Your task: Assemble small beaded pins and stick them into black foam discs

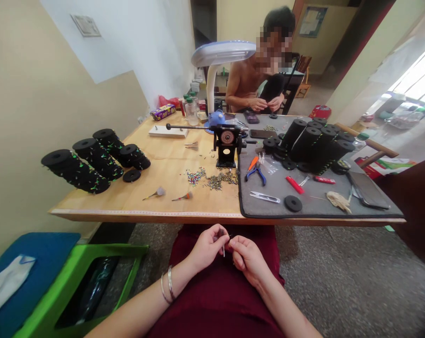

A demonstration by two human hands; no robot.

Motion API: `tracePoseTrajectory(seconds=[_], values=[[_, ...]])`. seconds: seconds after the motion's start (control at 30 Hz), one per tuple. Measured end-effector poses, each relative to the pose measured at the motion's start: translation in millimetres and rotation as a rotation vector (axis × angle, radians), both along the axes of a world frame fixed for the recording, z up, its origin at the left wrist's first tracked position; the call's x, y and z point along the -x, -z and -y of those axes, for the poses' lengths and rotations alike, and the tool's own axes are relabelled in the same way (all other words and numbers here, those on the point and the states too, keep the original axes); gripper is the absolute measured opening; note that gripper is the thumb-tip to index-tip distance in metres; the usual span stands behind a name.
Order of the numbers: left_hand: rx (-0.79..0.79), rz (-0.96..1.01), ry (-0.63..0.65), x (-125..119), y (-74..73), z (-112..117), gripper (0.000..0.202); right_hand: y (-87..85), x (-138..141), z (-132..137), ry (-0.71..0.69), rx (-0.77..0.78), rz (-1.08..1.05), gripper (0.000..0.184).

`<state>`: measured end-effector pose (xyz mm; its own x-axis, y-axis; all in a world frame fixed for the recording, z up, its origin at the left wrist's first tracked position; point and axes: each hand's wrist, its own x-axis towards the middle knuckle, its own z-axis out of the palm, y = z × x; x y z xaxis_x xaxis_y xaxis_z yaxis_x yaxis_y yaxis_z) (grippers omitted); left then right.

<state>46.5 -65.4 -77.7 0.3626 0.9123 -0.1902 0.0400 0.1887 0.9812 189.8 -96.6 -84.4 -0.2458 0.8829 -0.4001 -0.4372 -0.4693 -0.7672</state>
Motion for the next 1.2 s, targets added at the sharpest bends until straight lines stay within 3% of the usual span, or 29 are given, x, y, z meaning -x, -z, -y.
tracePoseTrajectory(seconds=[0.3,0.67,0.93,1.2], values=[[-0.063,-0.029,0.014,1,1.9,1,0.017,1.5,1,0,0.058,0.007,0.01,0.033],[-0.167,-0.182,0.056,4,-9.3,7,0.014,3.5,1,-1,0.119,-0.031,0.184,0.034],[0.058,0.009,0.068,1,-10.9,5,0.018,8.2,-2,-3,0.221,-0.047,0.186,0.036],[0.035,-0.017,0.095,-1,-14.0,7,0.016,4.6,-1,-2,0.253,-0.077,0.205,0.039]])
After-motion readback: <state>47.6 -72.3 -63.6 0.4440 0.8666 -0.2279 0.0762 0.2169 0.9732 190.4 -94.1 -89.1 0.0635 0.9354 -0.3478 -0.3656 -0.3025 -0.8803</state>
